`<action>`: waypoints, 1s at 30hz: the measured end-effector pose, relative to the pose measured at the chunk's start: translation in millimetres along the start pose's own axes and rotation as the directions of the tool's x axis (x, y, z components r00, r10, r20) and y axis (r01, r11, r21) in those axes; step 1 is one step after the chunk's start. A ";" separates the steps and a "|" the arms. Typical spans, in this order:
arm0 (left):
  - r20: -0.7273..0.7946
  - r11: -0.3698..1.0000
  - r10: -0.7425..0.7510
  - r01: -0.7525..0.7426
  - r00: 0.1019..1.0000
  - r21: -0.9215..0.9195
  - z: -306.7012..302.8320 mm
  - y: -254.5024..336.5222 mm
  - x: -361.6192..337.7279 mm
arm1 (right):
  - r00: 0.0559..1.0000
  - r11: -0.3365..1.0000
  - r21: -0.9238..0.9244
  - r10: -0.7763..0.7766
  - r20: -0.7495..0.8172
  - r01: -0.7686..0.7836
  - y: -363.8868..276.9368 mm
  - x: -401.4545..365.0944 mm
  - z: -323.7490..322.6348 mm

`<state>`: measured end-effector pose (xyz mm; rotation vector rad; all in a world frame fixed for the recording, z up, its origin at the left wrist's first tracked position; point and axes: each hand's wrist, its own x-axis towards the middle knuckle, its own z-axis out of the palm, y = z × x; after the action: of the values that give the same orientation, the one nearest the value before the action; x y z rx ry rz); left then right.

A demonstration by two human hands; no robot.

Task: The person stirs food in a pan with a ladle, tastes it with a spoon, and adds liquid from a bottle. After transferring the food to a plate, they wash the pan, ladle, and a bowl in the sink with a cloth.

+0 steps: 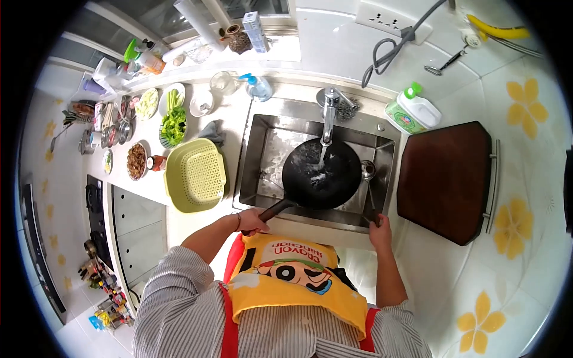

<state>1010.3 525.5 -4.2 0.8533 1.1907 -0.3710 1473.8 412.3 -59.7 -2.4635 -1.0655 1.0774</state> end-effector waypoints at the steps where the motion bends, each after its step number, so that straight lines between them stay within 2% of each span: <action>1: 0.005 1.000 0.017 -0.017 1.000 0.005 -0.8 -4.0 5.4 | 1.000 1.000 -0.011 -0.008 -0.006 0.008 2.2 5.2 3.6; 2: 0.012 1.000 0.018 -0.018 1.000 0.002 -1.5 -3.6 10.5 | 1.000 1.000 -0.017 -0.004 -0.007 0.004 7.2 13.1 8.2; 4: -0.060 0.990 0.008 0.000 0.998 0.139 -3.1 -1.4 22.3 | 0.998 0.998 -0.006 -0.057 0.017 0.057 13.8 28.1 14.8; 5: -0.078 0.987 0.062 -0.049 0.995 0.156 -7.2 -15.3 41.0 | 0.999 0.999 -0.014 -0.051 0.014 0.051 8.3 29.5 12.4; 6: -0.072 0.987 0.066 -0.054 0.995 0.152 -7.6 -7.2 38.9 | 0.999 0.997 -0.062 -0.034 0.027 0.036 -5.0 29.2 8.9; 8: -0.161 0.970 0.079 -0.039 0.984 0.239 -10.7 8.9 33.2 | 0.999 0.993 -0.116 -0.021 0.040 0.025 -15.3 34.5 9.8; 10: -0.205 0.958 0.120 -0.059 0.971 0.279 -14.4 7.8 34.2 | 0.998 0.961 -0.269 -0.052 0.032 0.059 -14.4 45.5 19.0; 11: -0.249 0.930 0.176 -0.078 0.952 0.360 -15.7 7.5 32.0 | 0.998 0.960 -0.272 -0.053 0.034 0.060 -20.2 47.5 18.9; 12: -0.288 0.894 0.233 -0.087 0.929 0.440 -17.0 7.5 28.5 | 0.995 0.937 -0.337 -0.067 0.073 0.088 -26.0 49.5 20.1; 13: -0.290 0.894 0.228 -0.083 0.929 0.440 -18.0 7.4 23.3 | 0.990 0.910 -0.398 -0.079 0.115 0.118 -31.8 51.3 22.6; 14: -0.338 0.884 0.221 -0.042 0.915 0.465 -18.0 7.7 15.4 | 0.990 0.911 -0.395 -0.078 0.120 0.119 -40.4 50.5 24.6; 16: -0.389 0.873 0.206 0.011 0.898 0.487 -16.7 2.2 6.2 | 0.979 0.813 -0.564 -0.040 0.198 0.147 -57.7 47.7 28.8; 18: -0.499 0.871 0.177 0.101 0.849 0.482 -12.8 -4.9 0.5 | 0.977 0.795 -0.589 -0.027 0.209 0.148 -67.0 48.7 33.1; 22: -0.511 0.864 0.077 0.198 0.856 0.462 -16.7 -4.6 -4.9 | 0.979 0.717 -0.673 -0.064 0.191 0.178 -41.6 79.0 53.5; 25: -0.442 0.863 -0.006 0.228 0.897 0.451 -26.8 -1.4 -5.6 | 0.972 0.649 -0.724 -0.135 0.195 0.235 -29.3 96.3 59.7; 27: -0.342 0.897 -0.085 0.221 0.936 0.383 -35.5 -1.5 -10.4 | 0.973 0.638 -0.734 -0.151 0.174 0.230 -27.3 103.0 62.9; 28: -0.355 0.906 -0.091 0.225 0.930 0.357 -38.9 -3.1 -12.5 | 0.977 0.640 -0.738 -0.155 0.147 0.213 -32.7 108.1 70.6; 29: -0.322 0.904 -0.091 0.214 0.942 0.369 -40.4 -2.2 -12.1 | 0.970 0.626 -0.742 -0.178 0.165 0.241 -67.9 104.4 73.1; 30: -0.286 0.903 -0.093 0.202 0.954 0.380 -41.1 -2.3 -11.0 | 0.897 0.679 -0.589 -0.371 0.238 0.437 -129.0 81.9 69.3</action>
<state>977.9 552.8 0.2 1.2029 1.4567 -0.6638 1394.1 556.8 -89.6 -2.4124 -2.1932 0.7766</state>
